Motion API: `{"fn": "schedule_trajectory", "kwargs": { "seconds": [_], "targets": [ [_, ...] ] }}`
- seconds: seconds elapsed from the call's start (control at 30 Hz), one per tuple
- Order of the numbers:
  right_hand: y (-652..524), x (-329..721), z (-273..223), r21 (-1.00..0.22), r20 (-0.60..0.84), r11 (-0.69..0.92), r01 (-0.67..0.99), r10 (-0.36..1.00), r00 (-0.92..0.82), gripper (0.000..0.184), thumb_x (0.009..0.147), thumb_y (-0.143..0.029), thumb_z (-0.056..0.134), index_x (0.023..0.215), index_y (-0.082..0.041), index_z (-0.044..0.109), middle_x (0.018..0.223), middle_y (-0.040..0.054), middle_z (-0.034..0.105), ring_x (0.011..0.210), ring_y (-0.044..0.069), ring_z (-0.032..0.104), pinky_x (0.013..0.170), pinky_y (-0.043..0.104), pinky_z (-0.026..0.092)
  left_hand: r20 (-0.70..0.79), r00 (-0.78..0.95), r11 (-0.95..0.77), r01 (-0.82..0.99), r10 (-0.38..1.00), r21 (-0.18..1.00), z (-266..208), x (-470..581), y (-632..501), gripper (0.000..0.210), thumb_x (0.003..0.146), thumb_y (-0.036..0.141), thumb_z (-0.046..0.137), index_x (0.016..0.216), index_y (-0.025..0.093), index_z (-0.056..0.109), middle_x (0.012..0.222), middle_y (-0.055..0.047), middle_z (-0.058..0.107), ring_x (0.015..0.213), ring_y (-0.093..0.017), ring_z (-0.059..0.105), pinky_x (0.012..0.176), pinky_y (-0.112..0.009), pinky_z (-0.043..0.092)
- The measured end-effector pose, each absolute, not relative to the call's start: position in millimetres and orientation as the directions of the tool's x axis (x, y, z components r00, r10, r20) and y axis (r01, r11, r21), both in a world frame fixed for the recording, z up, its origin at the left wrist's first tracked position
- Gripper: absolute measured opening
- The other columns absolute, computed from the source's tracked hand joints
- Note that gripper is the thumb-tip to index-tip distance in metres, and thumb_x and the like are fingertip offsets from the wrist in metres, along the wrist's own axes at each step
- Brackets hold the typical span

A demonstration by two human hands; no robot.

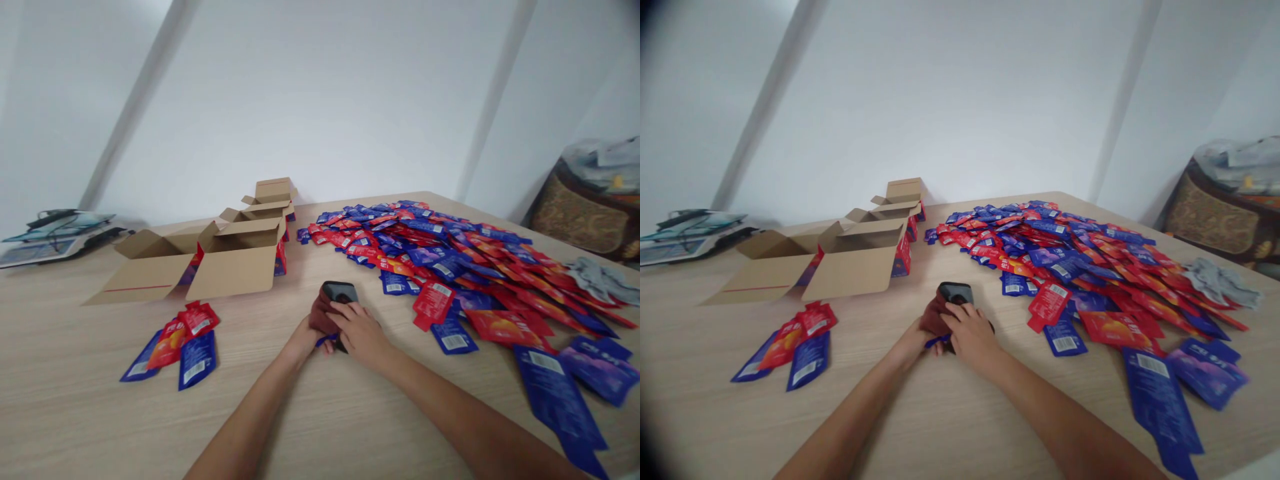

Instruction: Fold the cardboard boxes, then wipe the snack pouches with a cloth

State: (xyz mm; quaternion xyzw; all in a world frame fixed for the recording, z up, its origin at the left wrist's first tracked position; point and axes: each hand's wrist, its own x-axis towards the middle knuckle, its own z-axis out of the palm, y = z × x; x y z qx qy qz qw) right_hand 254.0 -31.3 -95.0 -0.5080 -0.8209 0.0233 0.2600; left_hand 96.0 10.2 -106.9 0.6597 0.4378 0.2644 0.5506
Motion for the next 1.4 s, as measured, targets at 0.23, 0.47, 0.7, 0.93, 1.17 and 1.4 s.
{"fn": "schedule_trajectory", "kwargs": {
  "seconds": [0.23, 0.47, 0.7, 0.93, 1.17, 1.4],
  "targets": [
    [-6, 305, -103, -0.319, 0.382, 0.173, 0.932, 0.923, -0.041, 0.047, 0.08, -0.014, 0.042, 0.124, -0.023, 0.053, 0.13, 0.008, 0.049, 0.108, 0.029, 0.041, 0.088, 0.047, 0.038, -0.244, 0.53, 0.333, -0.08, 0.813, 0.939, -106, 88, 7, 0.03, 0.063, 0.017, 0.06, 0.091, 0.009, 0.051, 0.061, -0.007, 0.064, 0.046, -0.016, 0.059, 0.041, -0.023, 0.042],
    [-45, 243, -89, -0.289, 0.425, 0.507, 0.812, 0.828, -0.366, 0.055, 0.081, -0.015, 0.043, 0.134, -0.03, 0.04, 0.14, 0.0008, 0.038, 0.118, 0.025, 0.035, 0.096, 0.042, 0.034, -0.147, 0.5, 0.237, -0.121, 0.854, 0.964, -103, 93, 1, 0.023, 0.076, 0.021, 0.05, 0.095, 0.01, 0.057, 0.069, -0.008, 0.065, 0.052, -0.014, 0.058, 0.046, -0.025, 0.042],
    [-9, 274, -104, -0.275, 0.329, 0.291, 0.917, 0.924, -0.194, 0.053, 0.077, -0.009, 0.043, 0.127, -0.025, 0.05, 0.133, 0.0039, 0.047, 0.111, 0.026, 0.04, 0.089, 0.041, 0.038, -0.263, 0.566, 0.36, -0.065, 0.781, 0.931, -105, 86, 7, 0.024, 0.063, 0.018, 0.063, 0.084, 0.005, 0.057, 0.064, -0.011, 0.066, 0.045, -0.015, 0.058, 0.044, -0.025, 0.043],
    [-35, 263, -94, -0.332, 0.444, 0.414, 0.847, 0.861, -0.247, 0.052, 0.081, -0.012, 0.039, 0.132, -0.026, 0.044, 0.134, 0.0018, 0.045, 0.111, 0.023, 0.04, 0.094, 0.04, 0.036, -0.27, 0.52, 0.362, -0.084, 0.81, 0.928, -101, 87, 3, 0.022, 0.069, 0.017, 0.059, 0.088, 0.007, 0.056, 0.063, -0.009, 0.065, 0.046, -0.015, 0.058, 0.044, -0.024, 0.044],
    [-24, 255, -98, -0.309, 0.344, 0.416, 0.855, 0.887, -0.307, 0.053, 0.077, -0.01, 0.043, 0.127, -0.027, 0.049, 0.133, 0.0002, 0.046, 0.113, 0.023, 0.039, 0.092, 0.038, 0.037, -0.26, 0.546, 0.36, -0.083, 0.796, 0.929, -102, 87, 5, 0.021, 0.066, 0.02, 0.064, 0.08, 0.006, 0.057, 0.061, -0.009, 0.064, 0.045, -0.014, 0.058, 0.044, -0.023, 0.043],
    [-21, 275, -98, -0.355, 0.42, 0.329, 0.875, 0.892, -0.165, 0.051, 0.08, -0.01, 0.04, 0.128, -0.025, 0.048, 0.132, 0.0018, 0.048, 0.108, 0.023, 0.042, 0.091, 0.039, 0.038, -0.287, 0.536, 0.388, -0.083, 0.794, 0.918, -102, 84, 5, 0.026, 0.068, 0.017, 0.063, 0.09, 0.007, 0.054, 0.064, -0.009, 0.066, 0.044, -0.013, 0.057, 0.043, -0.023, 0.043]
  ]
}}
